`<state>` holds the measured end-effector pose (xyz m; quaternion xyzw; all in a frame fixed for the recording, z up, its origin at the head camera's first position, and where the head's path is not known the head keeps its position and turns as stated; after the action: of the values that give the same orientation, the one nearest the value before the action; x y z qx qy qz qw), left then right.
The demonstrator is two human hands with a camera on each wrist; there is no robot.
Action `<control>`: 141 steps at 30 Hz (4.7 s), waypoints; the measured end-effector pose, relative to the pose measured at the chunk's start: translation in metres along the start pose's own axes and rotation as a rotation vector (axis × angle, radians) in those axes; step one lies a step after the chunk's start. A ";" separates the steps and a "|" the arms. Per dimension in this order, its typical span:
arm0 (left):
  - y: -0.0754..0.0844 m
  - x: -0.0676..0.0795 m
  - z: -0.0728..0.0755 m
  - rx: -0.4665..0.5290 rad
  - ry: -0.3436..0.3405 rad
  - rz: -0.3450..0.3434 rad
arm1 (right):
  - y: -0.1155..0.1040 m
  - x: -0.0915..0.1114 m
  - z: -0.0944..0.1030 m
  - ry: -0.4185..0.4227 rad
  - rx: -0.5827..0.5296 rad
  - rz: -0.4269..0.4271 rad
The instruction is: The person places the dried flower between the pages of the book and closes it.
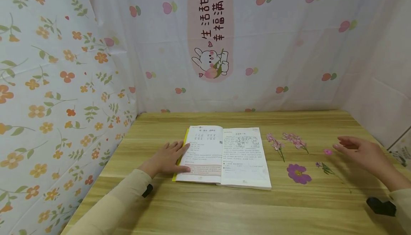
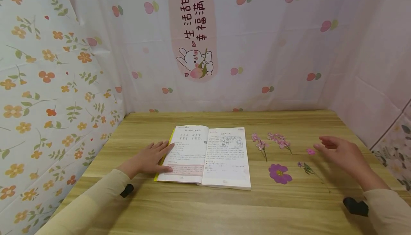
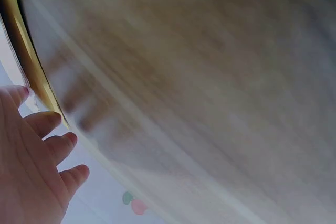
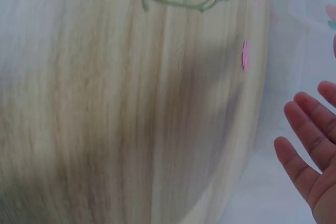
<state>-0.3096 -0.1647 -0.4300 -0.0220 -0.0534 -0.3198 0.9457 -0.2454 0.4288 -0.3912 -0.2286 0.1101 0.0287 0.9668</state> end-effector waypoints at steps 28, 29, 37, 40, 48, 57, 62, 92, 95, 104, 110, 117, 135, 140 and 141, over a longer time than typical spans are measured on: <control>0.000 -0.001 -0.011 0.116 -0.101 0.108 | 0.046 -0.014 -0.018 -0.212 -0.011 -0.029; 0.000 -0.002 -0.010 0.115 -0.097 0.110 | 0.046 -0.015 -0.019 -0.216 -0.011 -0.028; 0.001 -0.001 -0.007 0.110 -0.083 0.118 | 0.038 -0.025 -0.029 -0.248 -0.022 -0.023; 0.001 -0.001 -0.008 0.102 -0.094 0.127 | 0.037 -0.027 -0.032 -0.230 -0.033 -0.015; 0.002 -0.002 -0.006 0.112 -0.099 0.129 | 0.035 -0.025 -0.034 -0.193 -0.041 0.011; 0.001 -0.001 -0.008 0.115 -0.108 0.130 | 0.035 -0.026 -0.037 -0.204 -0.050 0.061; 0.001 -0.001 -0.009 0.115 -0.117 0.133 | 0.036 -0.025 -0.039 -0.184 -0.053 0.045; -0.001 -0.002 -0.009 0.102 -0.091 0.125 | -0.114 -0.035 -0.079 -0.344 -0.919 -0.176; -0.001 -0.003 -0.008 0.107 -0.095 0.125 | -0.142 -0.038 -0.094 -0.364 -0.987 -0.200; -0.002 -0.006 -0.008 0.102 -0.107 0.136 | -0.206 -0.048 -0.141 -0.416 -1.014 -0.250; -0.002 -0.007 -0.012 0.097 -0.112 0.142 | -0.228 -0.053 -0.167 -0.406 -0.930 -0.271; -0.001 -0.007 -0.013 0.078 -0.112 0.135 | -0.240 -0.054 -0.184 -0.399 -0.879 -0.253; 0.000 -0.003 -0.010 0.104 -0.099 0.131 | -0.258 -0.052 -0.188 -0.361 -0.586 -0.052; -0.002 -0.003 -0.010 0.104 -0.098 0.135 | -0.261 -0.056 -0.175 -0.425 -0.520 0.032; -0.003 -0.003 -0.010 0.101 -0.100 0.138 | -0.262 -0.058 -0.171 -0.427 -0.493 0.064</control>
<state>-0.3127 -0.1657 -0.4402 0.0059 -0.1150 -0.2494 0.9615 -0.3080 0.1180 -0.4133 -0.4411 -0.0984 0.1322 0.8822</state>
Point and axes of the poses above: each hand's wrist, its own x-axis away from the middle knuckle, its own z-axis out of the back of the hand, y = z × x, the point moved 5 cm from there along -x, towards the middle knuckle, and after that the axes turned 1 degree about z, right-handed, at the moved point
